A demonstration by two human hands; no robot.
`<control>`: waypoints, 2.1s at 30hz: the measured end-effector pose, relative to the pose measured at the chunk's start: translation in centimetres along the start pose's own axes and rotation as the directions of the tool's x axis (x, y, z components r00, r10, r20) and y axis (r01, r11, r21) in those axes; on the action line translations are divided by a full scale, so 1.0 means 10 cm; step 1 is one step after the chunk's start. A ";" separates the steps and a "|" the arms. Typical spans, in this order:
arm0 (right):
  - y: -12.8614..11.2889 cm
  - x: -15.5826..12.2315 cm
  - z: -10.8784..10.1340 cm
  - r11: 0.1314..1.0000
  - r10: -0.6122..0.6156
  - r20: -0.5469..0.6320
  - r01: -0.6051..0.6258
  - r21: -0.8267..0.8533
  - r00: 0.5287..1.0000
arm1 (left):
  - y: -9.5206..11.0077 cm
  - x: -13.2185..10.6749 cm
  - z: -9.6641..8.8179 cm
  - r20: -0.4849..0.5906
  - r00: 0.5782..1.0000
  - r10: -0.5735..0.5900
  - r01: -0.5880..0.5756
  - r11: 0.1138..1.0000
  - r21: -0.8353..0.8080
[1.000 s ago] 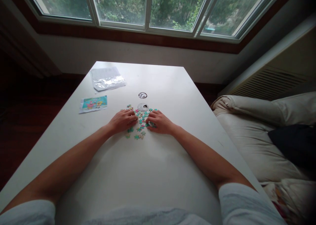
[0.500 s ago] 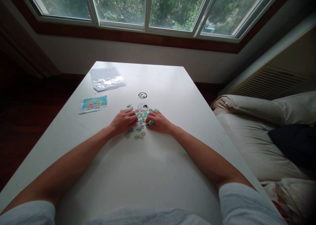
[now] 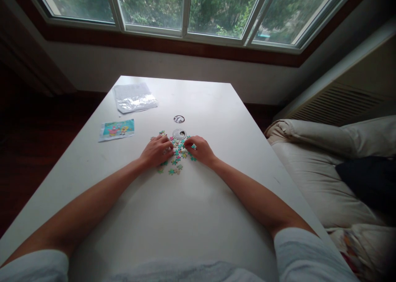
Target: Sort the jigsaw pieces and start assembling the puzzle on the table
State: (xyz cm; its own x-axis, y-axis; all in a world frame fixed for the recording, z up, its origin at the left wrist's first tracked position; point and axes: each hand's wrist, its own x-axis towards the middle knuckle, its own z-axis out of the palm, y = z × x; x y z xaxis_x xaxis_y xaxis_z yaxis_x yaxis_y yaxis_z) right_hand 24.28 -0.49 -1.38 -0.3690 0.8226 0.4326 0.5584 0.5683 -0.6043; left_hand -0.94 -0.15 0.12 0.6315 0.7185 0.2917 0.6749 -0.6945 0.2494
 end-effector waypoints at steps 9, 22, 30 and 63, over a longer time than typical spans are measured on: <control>0.01 0.01 0.03 0.995 -0.018 0.088 0.027 -0.097 0.996 | -0.01 -0.01 -0.03 0.012 0.999 0.045 -0.045 0.998 -0.046; -0.02 -0.06 0.01 0.967 -0.132 0.154 0.161 -0.196 0.979 | -0.05 -0.01 -0.07 0.035 0.995 0.097 -0.094 0.992 -0.081; -0.08 -0.08 0.01 0.933 -0.243 0.221 0.290 -0.212 0.945 | -0.11 -0.01 -0.09 0.019 0.996 0.090 -0.088 0.994 -0.058; -0.29 -0.13 -0.12 0.863 -0.389 0.404 0.481 -0.156 0.828 | -0.25 -0.02 -0.27 0.091 0.977 0.194 -0.197 0.980 0.020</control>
State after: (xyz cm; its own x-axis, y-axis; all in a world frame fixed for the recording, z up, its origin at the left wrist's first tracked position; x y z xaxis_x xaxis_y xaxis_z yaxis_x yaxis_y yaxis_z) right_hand 24.01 -3.20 0.61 -0.8228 0.4676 0.3231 0.4200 0.8832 -0.2087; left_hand -3.78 1.32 1.90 0.7829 0.5702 0.2489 0.5447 -0.8215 0.1686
